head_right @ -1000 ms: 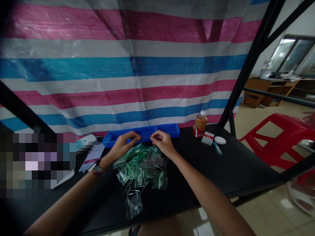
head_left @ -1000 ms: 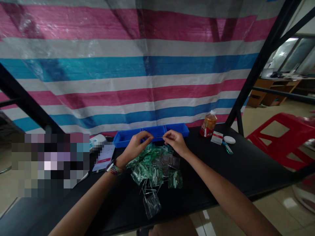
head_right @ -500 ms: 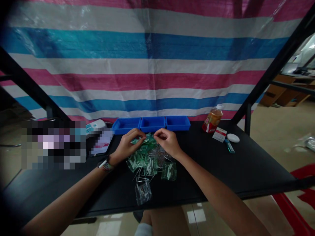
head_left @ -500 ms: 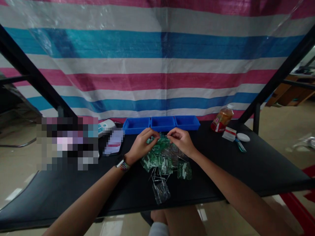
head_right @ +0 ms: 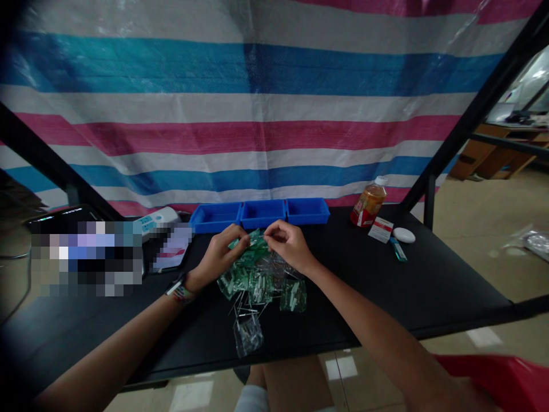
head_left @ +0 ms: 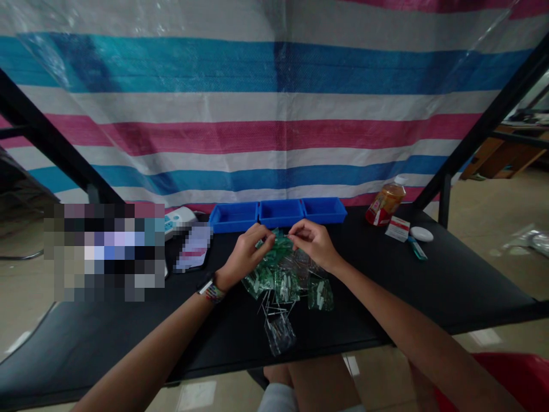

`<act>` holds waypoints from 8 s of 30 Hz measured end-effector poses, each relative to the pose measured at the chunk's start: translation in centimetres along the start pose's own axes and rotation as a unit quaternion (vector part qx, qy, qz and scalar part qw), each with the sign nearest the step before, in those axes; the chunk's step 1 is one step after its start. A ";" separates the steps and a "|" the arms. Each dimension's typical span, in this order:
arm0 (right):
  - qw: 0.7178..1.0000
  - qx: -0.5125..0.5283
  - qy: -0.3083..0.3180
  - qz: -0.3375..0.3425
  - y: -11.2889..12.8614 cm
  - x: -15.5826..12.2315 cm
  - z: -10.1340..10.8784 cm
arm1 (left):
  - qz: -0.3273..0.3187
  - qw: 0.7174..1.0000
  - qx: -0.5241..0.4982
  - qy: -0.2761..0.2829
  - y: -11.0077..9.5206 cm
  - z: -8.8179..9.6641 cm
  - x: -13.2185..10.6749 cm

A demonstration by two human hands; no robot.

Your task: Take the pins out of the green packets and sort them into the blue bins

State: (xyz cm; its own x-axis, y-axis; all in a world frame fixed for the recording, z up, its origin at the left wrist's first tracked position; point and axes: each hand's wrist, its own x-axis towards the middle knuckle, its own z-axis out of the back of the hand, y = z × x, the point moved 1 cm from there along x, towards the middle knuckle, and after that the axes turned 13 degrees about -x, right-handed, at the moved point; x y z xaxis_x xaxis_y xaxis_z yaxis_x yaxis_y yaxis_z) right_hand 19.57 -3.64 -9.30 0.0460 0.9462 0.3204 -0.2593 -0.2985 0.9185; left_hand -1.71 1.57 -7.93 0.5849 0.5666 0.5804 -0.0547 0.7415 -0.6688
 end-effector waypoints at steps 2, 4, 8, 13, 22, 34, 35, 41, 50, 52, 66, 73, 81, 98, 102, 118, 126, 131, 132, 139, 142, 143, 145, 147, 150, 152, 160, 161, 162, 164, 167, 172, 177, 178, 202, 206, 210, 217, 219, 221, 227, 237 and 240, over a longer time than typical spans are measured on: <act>1.000 0.005 0.003 -0.002 0.2 0.0 0.0 | 0.012 1.000 -0.004 -0.001 0.0 0.0 -0.1; 1.000 0.005 0.009 -0.001 0.3 0.1 0.0 | 0.014 1.000 -0.007 -0.004 0.2 0.0 -0.2; 1.000 0.011 0.018 0.008 0.2 0.0 0.1 | 0.012 1.000 -0.009 -0.025 0.6 -0.2 -0.5; 0.999 0.012 0.030 0.004 0.1 0.1 0.0 | -0.002 1.000 -0.003 -0.015 0.2 -0.1 -0.4; 0.997 0.068 0.024 -0.027 -0.4 0.2 -0.3 | -0.005 0.999 0.032 0.013 0.1 0.0 0.0; 0.998 0.058 0.012 -0.022 0.2 -0.1 -0.2 | 0.012 0.998 0.003 0.054 -0.1 0.1 0.2; 0.998 0.051 0.022 -0.023 0.2 -0.1 -0.2 | 0.014 0.999 0.007 0.046 0.0 0.1 0.1; 0.998 -0.012 -0.035 -0.053 -1.0 3.2 0.6 | 0.033 0.999 0.022 -0.003 -0.1 0.4 -0.2; 0.978 -0.191 -0.084 0.019 -0.4 3.0 3.0 | 0.048 0.998 0.038 -0.010 1.7 0.5 -0.5; 0.983 -0.179 0.033 0.032 0.6 1.7 2.5 | 0.047 0.998 0.046 -0.006 1.8 0.5 -0.5; 0.814 -0.422 0.364 0.166 6.1 -5.1 -2.5 | 0.035 0.997 0.065 0.028 1.0 0.3 -0.4; 0.813 -0.434 0.370 0.122 6.5 -5.2 -2.8 | -0.004 0.993 0.100 0.068 1.2 0.0 -0.6; 0.898 -0.360 0.244 0.070 4.2 -2.4 -0.9 | 0.014 0.996 0.027 0.084 0.9 0.1 -0.7; 0.979 -0.186 0.080 0.006 0.7 -0.5 0.0 | 0.028 0.997 -0.076 0.010 0.9 -0.2 -0.7; 0.990 -0.131 0.044 -0.013 0.4 -0.3 0.1 | 0.026 0.998 -0.063 -0.007 0.9 -0.1 -0.6; 0.999 -0.019 0.007 -0.051 0.2 -0.1 -0.3 | 0.037 0.999 -0.025 0.006 1.5 -0.1 -0.5; 0.998 -0.020 0.014 -0.066 0.0 0.0 -0.4 | 0.020 0.999 -0.036 -0.012 1.5 -0.3 -0.6; 0.997 0.014 -0.010 -0.074 0.4 0.1 -0.4 | 0.009 1.000 -0.013 0.002 1.4 -0.2 -0.4; 0.997 0.017 -0.012 -0.073 0.5 0.0 -0.4 | 0.011 1.000 -0.012 0.000 1.4 -0.2 -0.4; 0.997 -0.003 -0.022 -0.069 0.4 0.0 -0.3 | 0.017 1.000 -0.004 0.006 1.6 -0.3 -0.4; 0.997 -0.001 -0.027 -0.068 0.2 0.1 -0.2 | 0.016 1.000 -0.009 0.002 1.5 -0.2 -0.4; 0.997 -0.002 -0.024 -0.069 0.2 0.1 -0.2 | 0.019 1.000 -0.010 0.000 1.5 -0.2 -0.4; 0.997 -0.009 -0.010 -0.074 0.1 0.1 -0.2 | 0.024 1.000 -0.014 -0.003 1.5 -0.2 -0.3; 0.997 -0.015 0.002 -0.077 0.0 0.1 -0.3 | 0.028 0.999 -0.019 -0.003 1.5 -0.2 -0.3; 0.997 -0.013 0.005 -0.077 0.0 0.1 -0.4 | 0.027 0.999 -0.028 -0.004 1.5 -0.3 -0.3; 0.997 0.000 0.006 -0.080 0.2 0.1 -0.4 | 0.027 0.999 -0.037 -0.008 1.5 -0.3 -0.2; 0.996 0.010 0.020 -0.083 0.4 0.0 -0.6 | 0.039 0.998 -0.048 -0.024 1.0 -0.2 0.0; 0.997 0.011 0.014 -0.081 0.3 0.0 -0.6 | 0.037 0.998 -0.047 -0.020 1.0 -0.2 0.0; 0.997 0.013 0.009 -0.079 0.3 0.1 -0.6 | 0.036 0.998 -0.046 -0.016 1.0 -0.2 0.0; 0.997 0.016 0.002 -0.078 0.1 0.1 -0.5 | 0.033 0.999 -0.040 -0.010 1.1 -0.3 -0.1; 0.997 0.021 0.000 -0.078 -0.1 0.1 -0.5 | 0.031 0.999 -0.035 -0.017 1.4 -0.4 -0.3; 0.997 0.021 -0.004 -0.078 -0.2 0.1 -0.6 | 0.029 0.998 -0.052 -0.034 1.7 -0.4 -0.4; 0.996 0.021 -0.008 -0.086 -0.2 0.1 -0.6 | 0.032 0.998 -0.040 -0.029 1.7 -0.4 -0.3; 0.996 0.026 -0.007 -0.089 -0.1 0.1 -0.6 | 0.036 0.998 -0.038 -0.031 1.7 -0.4 -0.3; 0.981 -0.089 -0.169 0.017 -0.8 3.6 0.9 | 0.022 0.992 0.030 -0.118 -1.3 1.8 0.4; 0.917 -0.340 -0.208 0.025 -0.8 5.4 1.2 | -0.025 0.948 0.184 -0.260 -3.6 4.7 -0.9; 0.891 -0.419 -0.177 -0.003 0.3 4.6 0.6 | 0.054 0.830 0.334 -0.444 -5.1 9.0 -4.2; 0.925 -0.342 -0.161 0.049 1.8 1.2 0.1 | 0.250 0.734 0.364 -0.515 -2.9 14.6 -9.5; 0.933 -0.318 -0.162 0.053 2.0 0.1 0.1 | 0.293 0.749 0.307 -0.510 -1.5 15.3 -10.3; 0.940 -0.297 -0.161 0.058 2.3 -1.0 0.0 | 0.301 0.755 0.276 -0.513 -0.3 16.0 -10.8; 0.957 -0.238 -0.154 0.063 3.8 -4.4 -0.1 | 0.247 0.791 0.239 -0.506 1.5 17.5 -11.0; 0.977 -0.145 -0.157 0.011 5.3 -9.6 1.1 | 0.098 0.818 0.212 -0.525 -5.0 16.6 -7.1; 0.971 -0.107 -0.213 -0.023 5.1 -11.9 1.7 | 0.020 0.864 0.120 -0.488 -8.0 11.5 -2.4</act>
State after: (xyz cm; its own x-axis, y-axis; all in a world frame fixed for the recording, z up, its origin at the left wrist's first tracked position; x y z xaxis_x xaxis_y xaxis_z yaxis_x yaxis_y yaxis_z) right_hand 19.39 -16.61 -8.06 0.4454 0.8063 0.3892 -0.4395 -0.1819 0.8797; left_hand -11.96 -1.56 1.33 -0.3761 0.5404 0.7527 -0.2939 0.7008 -0.6500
